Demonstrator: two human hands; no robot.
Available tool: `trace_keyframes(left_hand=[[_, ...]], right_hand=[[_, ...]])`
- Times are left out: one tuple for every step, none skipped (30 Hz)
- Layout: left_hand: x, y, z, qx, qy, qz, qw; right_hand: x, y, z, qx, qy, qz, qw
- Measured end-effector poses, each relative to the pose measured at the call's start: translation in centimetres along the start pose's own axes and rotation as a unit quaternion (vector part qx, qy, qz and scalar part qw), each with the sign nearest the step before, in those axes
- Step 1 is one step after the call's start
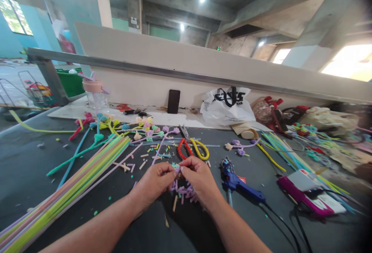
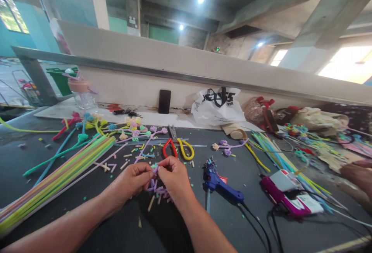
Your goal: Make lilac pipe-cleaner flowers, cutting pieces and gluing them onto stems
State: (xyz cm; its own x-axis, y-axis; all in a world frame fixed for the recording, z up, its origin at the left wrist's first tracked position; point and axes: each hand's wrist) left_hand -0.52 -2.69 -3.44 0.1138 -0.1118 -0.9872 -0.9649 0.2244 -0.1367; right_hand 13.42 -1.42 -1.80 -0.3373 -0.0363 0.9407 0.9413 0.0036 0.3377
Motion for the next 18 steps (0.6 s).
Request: trace_keyframes(left_hand=[[-0.1, 0.0, 0.0, 0.002, 0.001, -0.001, 1.0], [-0.2, 0.0, 0.0, 0.004, 0.001, -0.004, 1.0], [-0.2, -0.1, -0.1, 0.008, 0.002, -0.008, 1.0], [-0.3, -0.1, -0.1, 0.01, 0.004, -0.014, 1.0], [-0.3, -0.1, -0.1, 0.012, 0.007, -0.02, 1.0], [-0.4, -0.1, -0.1, 0.013, 0.01, -0.028, 0.999], [-0.3, -0.1, -0.1, 0.013, 0.013, -0.035, 0.999], [-0.3, 0.0, -0.2, 0.014, 0.015, -0.041, 0.999], [-0.3, 0.0, -0.2, 0.015, 0.017, -0.045, 0.999], [-0.3, 0.1, -0.2, 0.016, 0.016, -0.047, 0.999], [-0.2, 0.1, -0.2, 0.017, 0.016, -0.048, 0.999], [-0.2, 0.1, -0.1, 0.019, 0.015, -0.048, 0.999], [-0.2, 0.1, -0.1, 0.02, 0.014, -0.047, 0.999], [-0.3, 0.1, -0.1, 0.021, 0.014, -0.047, 0.999], [-0.3, 0.1, -0.1, 0.021, 0.016, -0.047, 0.999], [-0.4, 0.1, -0.1, 0.022, 0.019, -0.048, 0.998], [-0.4, 0.1, -0.1, 0.023, 0.022, -0.049, 0.998], [-0.4, 0.1, -0.1, 0.023, 0.025, -0.051, 0.998]], right_hand=[[0.0, 0.1, 0.0, 0.015, 0.0, 0.016, 1.0], [0.0, 0.2, 0.0, 0.03, 0.004, 0.036, 0.999], [0.0, 0.4, 0.0, 0.043, 0.013, 0.059, 0.997], [0.0, 0.6, 0.0, 0.052, 0.025, 0.08, 0.995], [0.0, 0.8, 0.1, 0.054, 0.037, 0.095, 0.993], [0.0, 1.0, 0.1, 0.051, 0.046, 0.104, 0.992], [-0.1, 1.2, 0.2, 0.049, 0.051, 0.106, 0.992], [-0.1, 1.3, 0.2, 0.052, 0.051, 0.101, 0.992], [-0.1, 1.3, 0.3, 0.062, 0.049, 0.092, 0.993], [0.0, 1.3, 0.3, 0.074, 0.046, 0.08, 0.993], [0.0, 1.3, 0.2, 0.086, 0.042, 0.069, 0.993], [0.1, 1.2, 0.2, 0.096, 0.038, 0.059, 0.993], [0.2, 1.1, 0.1, 0.103, 0.032, 0.051, 0.993], [0.3, 1.1, 0.1, 0.107, 0.027, 0.047, 0.993], [0.4, 1.1, 0.0, 0.11, 0.024, 0.044, 0.993], [0.4, 1.1, 0.0, 0.111, 0.025, 0.046, 0.992], [0.4, 1.2, 0.1, 0.107, 0.029, 0.052, 0.993], [0.3, 1.4, 0.1, 0.096, 0.035, 0.062, 0.993]])
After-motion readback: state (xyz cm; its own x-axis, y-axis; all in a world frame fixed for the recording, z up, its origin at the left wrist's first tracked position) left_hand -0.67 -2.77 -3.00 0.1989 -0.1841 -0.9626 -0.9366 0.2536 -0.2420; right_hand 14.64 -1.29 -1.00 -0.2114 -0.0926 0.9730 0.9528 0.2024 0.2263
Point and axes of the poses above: each hand's wrist, its own z-axis towards the middle knuckle, its own y-axis out of the back of the hand, x = y × z, and after that the axes turned 11 degrees about -z, right-handed
